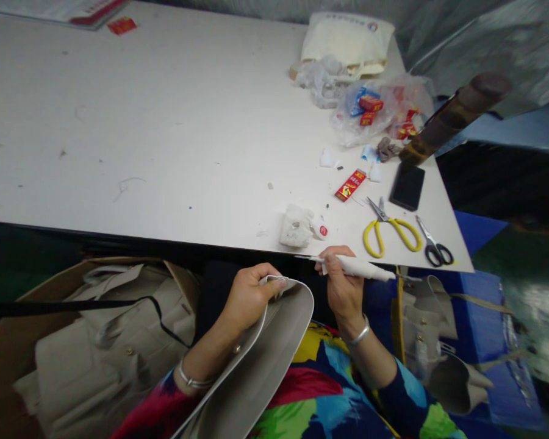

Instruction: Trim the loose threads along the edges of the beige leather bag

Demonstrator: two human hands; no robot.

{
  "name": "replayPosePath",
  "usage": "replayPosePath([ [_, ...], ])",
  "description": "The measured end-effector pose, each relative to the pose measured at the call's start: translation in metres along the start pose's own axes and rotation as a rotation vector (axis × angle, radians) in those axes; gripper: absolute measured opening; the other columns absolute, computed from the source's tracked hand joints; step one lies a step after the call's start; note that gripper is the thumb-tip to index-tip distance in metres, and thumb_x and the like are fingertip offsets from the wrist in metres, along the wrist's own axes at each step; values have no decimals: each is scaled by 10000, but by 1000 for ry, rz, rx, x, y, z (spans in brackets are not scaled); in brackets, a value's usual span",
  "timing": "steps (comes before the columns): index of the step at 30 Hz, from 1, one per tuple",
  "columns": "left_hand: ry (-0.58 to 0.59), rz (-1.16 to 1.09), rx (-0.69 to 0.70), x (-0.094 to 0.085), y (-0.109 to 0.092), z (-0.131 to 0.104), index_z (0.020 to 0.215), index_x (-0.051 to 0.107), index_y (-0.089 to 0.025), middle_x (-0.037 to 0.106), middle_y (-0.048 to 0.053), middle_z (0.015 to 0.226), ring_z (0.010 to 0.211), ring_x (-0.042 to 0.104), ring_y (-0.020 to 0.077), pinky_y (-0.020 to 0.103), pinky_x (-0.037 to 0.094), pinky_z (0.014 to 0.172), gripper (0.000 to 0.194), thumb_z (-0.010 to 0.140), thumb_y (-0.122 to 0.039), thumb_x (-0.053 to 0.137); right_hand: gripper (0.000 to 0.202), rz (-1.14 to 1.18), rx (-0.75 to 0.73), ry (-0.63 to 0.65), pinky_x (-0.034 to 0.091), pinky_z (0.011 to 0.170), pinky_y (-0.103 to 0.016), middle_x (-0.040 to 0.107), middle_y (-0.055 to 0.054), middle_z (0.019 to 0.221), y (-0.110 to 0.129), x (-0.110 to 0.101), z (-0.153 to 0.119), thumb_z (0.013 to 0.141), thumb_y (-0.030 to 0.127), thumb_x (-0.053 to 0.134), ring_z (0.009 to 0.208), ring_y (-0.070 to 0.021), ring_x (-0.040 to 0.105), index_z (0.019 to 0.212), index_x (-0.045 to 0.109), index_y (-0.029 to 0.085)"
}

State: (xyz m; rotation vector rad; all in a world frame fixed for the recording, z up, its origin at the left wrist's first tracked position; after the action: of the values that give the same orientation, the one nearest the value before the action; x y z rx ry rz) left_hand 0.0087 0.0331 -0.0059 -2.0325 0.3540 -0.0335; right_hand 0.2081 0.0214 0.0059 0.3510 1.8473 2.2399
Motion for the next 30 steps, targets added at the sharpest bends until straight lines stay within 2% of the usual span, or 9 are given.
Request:
replayPosePath([
  [2,-15,-64,-34,-3,3,1,745,736,-156,694,44,678,649,594,189,308,443,644,269,686,-414,780,182,-127,-76,-49,475,713,-298,637,12,786,7,-3,8,1041,358,638,727,-154,595,935,680,216],
  [7,-66,-177,-59,-10,8,3,769,753,-160,715,45,717,649,602,181,293,465,631,280,648,-399,834,158,-276,-170,7,520,762,-328,659,-11,880,13,3,18,1031,341,647,805,-171,615,959,684,206],
  [14,-54,-208,-89,-11,6,2,791,761,-150,719,45,718,641,614,176,283,475,622,303,631,-391,853,165,-308,-190,35,549,788,-350,679,-24,896,13,8,21,1020,354,659,839,-187,632,947,689,209],
  [18,-41,-219,-89,-11,8,2,812,772,-145,731,48,738,660,624,175,280,475,634,312,635,-385,865,135,-354,-213,115,549,870,-380,701,-52,952,12,15,22,1033,343,636,904,-208,655,996,689,224],
  [26,-30,-203,-71,-11,7,2,815,783,-142,736,47,748,676,620,175,292,472,668,325,625,-389,873,116,-436,-281,175,524,892,-383,718,-54,963,12,21,26,1032,341,638,914,-219,670,1004,689,241],
  [30,2,-202,-93,-9,6,0,814,779,-143,733,48,744,676,621,179,301,474,675,323,627,-392,867,121,-369,-250,105,517,882,-379,714,-49,959,20,10,24,1003,353,689,910,-217,661,1006,696,232],
])
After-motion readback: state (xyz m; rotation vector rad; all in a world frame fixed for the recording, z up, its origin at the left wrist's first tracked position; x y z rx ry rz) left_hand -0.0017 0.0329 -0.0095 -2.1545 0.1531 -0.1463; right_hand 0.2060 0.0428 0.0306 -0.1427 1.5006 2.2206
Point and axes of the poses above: each hand's wrist, its own z-axis towards the middle knuckle, its own x-axis out of the palm, y = z × x, the point moved 6 cm from there along z, towards the middle knuckle
